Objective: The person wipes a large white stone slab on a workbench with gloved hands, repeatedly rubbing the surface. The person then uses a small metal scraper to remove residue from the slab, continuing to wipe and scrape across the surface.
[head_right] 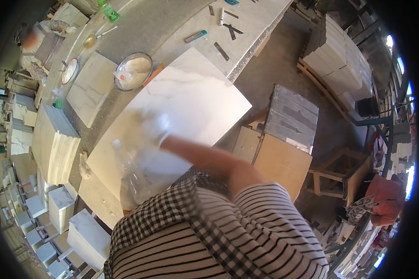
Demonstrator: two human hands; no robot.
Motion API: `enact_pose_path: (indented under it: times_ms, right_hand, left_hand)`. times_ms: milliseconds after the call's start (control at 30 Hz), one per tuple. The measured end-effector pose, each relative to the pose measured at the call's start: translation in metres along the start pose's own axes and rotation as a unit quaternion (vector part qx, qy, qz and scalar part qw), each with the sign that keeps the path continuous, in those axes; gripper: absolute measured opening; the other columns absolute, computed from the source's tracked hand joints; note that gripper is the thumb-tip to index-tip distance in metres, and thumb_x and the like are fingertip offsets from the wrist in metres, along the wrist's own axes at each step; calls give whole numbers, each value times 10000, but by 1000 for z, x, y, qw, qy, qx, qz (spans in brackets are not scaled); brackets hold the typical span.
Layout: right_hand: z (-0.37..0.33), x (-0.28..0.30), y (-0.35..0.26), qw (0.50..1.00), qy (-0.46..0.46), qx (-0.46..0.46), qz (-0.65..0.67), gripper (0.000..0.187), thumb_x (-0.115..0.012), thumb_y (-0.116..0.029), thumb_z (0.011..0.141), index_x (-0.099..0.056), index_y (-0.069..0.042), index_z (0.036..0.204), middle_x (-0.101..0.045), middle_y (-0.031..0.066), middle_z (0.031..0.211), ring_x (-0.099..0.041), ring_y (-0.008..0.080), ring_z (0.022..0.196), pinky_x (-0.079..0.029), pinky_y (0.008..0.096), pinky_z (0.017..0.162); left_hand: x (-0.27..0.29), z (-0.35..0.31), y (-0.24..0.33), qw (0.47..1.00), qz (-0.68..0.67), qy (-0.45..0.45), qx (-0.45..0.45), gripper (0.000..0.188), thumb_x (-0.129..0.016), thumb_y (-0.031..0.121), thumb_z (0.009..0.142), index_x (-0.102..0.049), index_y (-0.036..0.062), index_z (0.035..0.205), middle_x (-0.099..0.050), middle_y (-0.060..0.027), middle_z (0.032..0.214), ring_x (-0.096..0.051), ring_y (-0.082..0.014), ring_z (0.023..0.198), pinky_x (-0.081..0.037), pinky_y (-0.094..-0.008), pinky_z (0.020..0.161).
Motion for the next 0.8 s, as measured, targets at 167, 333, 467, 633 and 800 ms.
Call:
enact_pose_path:
  times_ms: [167, 333, 467, 633, 800]
  right_hand:
    - [-32, 15, 4, 981, -95, -22, 166, 317, -490, -264, 992, -618, -55, 1193, -649, 163, 1186, -621, 261, 1116, -498, 399, 938]
    - [55, 152, 147, 972, 37, -213, -96, 365, -517, -306, 1000, -584, -43, 1243, -684, 147, 1013, -693, 257, 876, -553, 406, 691]
    - [-2, 75, 54, 974, 17, -117, -193, 314, -529, -290, 965, -608, -38, 1133, -658, 162, 971, -651, 299, 834, -526, 434, 698]
    - [-110, -26, -27, 980, -104, 87, 143, 407, -534, -345, 970, -554, -93, 1289, -626, 130, 1174, -628, 288, 1067, -516, 442, 879]
    - [-49, 133, 171, 982, 28, -179, 61, 465, -569, -361, 950, -585, -109, 1340, -663, 149, 1112, -671, 269, 1020, -547, 422, 827]
  left_hand:
    - [14, 2, 12, 987, 127, -44, -86, 401, -484, 228, 1015, -554, -50, 1296, -660, -149, 1174, -613, -253, 1089, -475, -350, 948]
    - [10, -34, 2, 997, -51, 48, 31, 672, -651, 459, 886, -470, 49, 1387, -603, -129, 1221, -602, -269, 1077, -514, -385, 912]
    - [17, -27, -6, 982, 139, 73, -109, 524, -589, 235, 899, -496, -12, 1351, -635, -172, 1146, -622, -320, 1011, -513, -395, 838]
    - [46, -1, -11, 975, 202, -20, -91, 407, -540, 51, 922, -540, -65, 1312, -661, -204, 1100, -633, -333, 974, -495, -401, 802]
    - [50, -11, -13, 959, 243, 4, -144, 404, -544, 31, 917, -550, -56, 1312, -645, -210, 1178, -620, -312, 1037, -481, -400, 853]
Point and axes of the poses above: each hand's wrist, its own z-axis towards the middle knuckle, its own x-axis out of the back of the hand, y = z × x, the point moved 3 cm from there along z, towards the middle knuckle
